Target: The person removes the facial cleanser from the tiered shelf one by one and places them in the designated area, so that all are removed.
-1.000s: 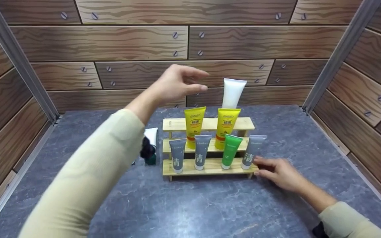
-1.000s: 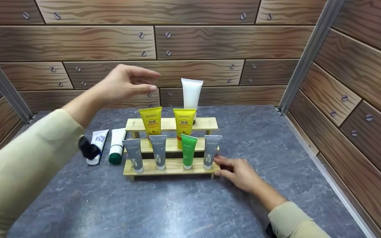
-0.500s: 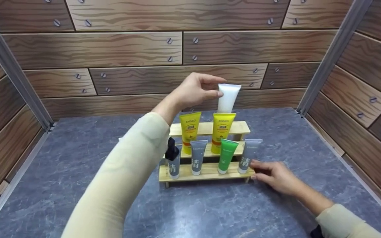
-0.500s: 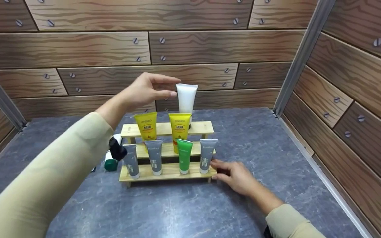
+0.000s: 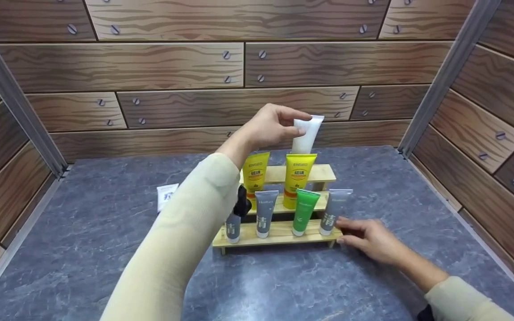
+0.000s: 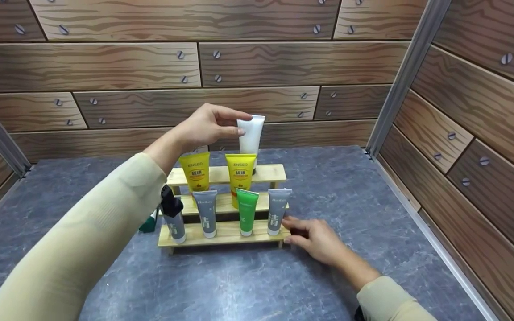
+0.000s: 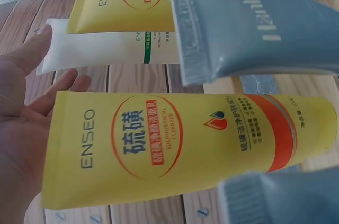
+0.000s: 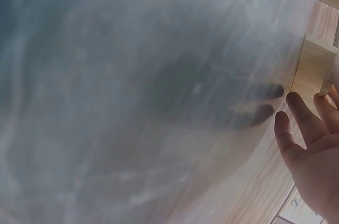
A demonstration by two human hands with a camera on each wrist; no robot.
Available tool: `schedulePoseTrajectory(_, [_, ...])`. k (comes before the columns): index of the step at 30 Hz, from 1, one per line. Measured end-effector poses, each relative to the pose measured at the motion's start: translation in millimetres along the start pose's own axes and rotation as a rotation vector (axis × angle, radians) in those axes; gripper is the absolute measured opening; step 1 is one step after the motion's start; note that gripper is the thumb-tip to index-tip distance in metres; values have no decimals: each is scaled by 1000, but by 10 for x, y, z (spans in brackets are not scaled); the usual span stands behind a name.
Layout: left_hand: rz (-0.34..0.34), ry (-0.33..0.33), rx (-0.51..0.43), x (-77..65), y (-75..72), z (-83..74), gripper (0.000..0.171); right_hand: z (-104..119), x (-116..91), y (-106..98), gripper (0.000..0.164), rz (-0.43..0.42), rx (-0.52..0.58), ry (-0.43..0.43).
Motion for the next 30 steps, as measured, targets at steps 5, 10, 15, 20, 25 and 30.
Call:
schedulePoseTrajectory(5, [-6,-12,-1,3,19,20,32,28,-2,-21,52,-18,-25,-28])
schedulePoseTrajectory(10, [-5,-35,-2,6,48,51,28,30,3,-10,52,-15,-28,-35])
schedulePoseTrajectory(15, [-25,-48,13,4,52,76,26,22,9,6,53,-3,-20,-27])
schedulePoseTrajectory(20, [-51,-44,42,8,45,70,25,14,4,3,53,6,-11,-13])
schedulePoseTrajectory(25, [-72,-38,86,5,30,55,25,1,4,5,53,15,-1,8])
schedulePoseTrajectory(30, [-88,-28,112,-4,-8,28,26,-3,1,2,54,17,1,19])
Point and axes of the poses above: each hand's wrist, its own x-axis towards the middle knuckle, its own y-axis out of the palm, z = x × y, the point moved 9 cm from there along x, towards the middle knuckle, and after that the axes turned 4 degrees about y, right-handed, at the moved point
